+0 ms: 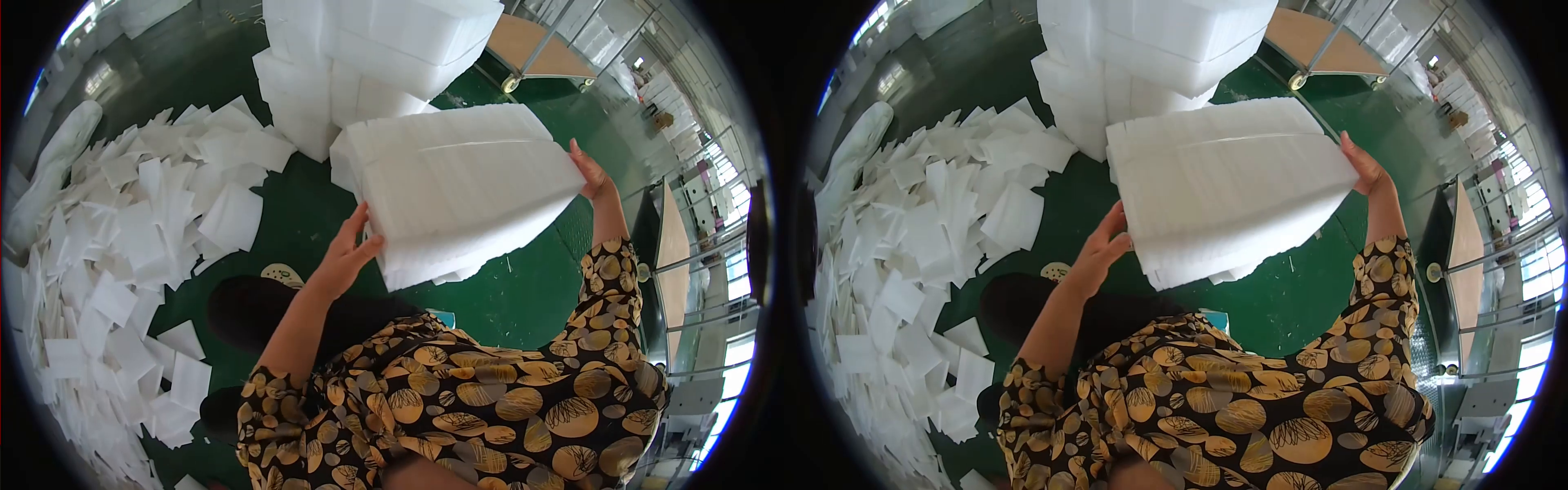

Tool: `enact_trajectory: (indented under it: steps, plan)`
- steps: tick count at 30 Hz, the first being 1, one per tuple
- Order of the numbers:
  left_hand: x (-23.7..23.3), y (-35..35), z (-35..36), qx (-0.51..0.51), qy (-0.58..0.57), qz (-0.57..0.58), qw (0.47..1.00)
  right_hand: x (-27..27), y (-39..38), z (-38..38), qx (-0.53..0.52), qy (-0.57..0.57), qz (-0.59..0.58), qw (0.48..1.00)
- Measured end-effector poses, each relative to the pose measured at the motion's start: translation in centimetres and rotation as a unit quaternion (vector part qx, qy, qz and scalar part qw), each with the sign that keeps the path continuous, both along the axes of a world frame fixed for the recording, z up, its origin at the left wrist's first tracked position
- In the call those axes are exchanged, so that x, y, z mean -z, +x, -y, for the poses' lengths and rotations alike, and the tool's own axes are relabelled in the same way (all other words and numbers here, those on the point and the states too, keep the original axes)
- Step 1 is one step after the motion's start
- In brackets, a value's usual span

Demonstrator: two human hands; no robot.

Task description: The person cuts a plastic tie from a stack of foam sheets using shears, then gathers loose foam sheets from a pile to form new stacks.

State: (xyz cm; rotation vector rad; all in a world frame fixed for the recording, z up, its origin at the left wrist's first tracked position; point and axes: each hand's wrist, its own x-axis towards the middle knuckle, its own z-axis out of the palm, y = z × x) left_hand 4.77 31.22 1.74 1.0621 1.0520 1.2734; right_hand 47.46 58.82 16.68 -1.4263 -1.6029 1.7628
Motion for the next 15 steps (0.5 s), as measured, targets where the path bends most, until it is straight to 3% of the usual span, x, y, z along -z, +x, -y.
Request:
enact_trajectory:
  steps: [2,6,9,13,15]
  plan:
    - [1.4,1.9,-1.8,0.003,0.007,-0.008,1.000,-1.4,2.8,-1.2,0.012,-0.030,-0.040,0.999]
    - [0.7,5.4,-3.3,0.117,-0.080,0.060,0.988,-2.1,3.9,-2.0,-0.018,0.048,-0.058,0.997]
    - [1.2,8.3,-5.7,0.098,-0.136,0.087,0.982,-1.7,5.4,-4.5,0.017,0.102,0.112,0.988]
    - [0.0,10.5,-7.5,0.096,-0.142,0.132,0.976,0.2,5.4,-9.9,0.086,0.109,0.095,0.986]
    - [-0.9,11.7,-7.4,0.100,-0.148,0.136,0.974,0.7,5.6,-13.0,0.099,0.161,0.265,0.946]
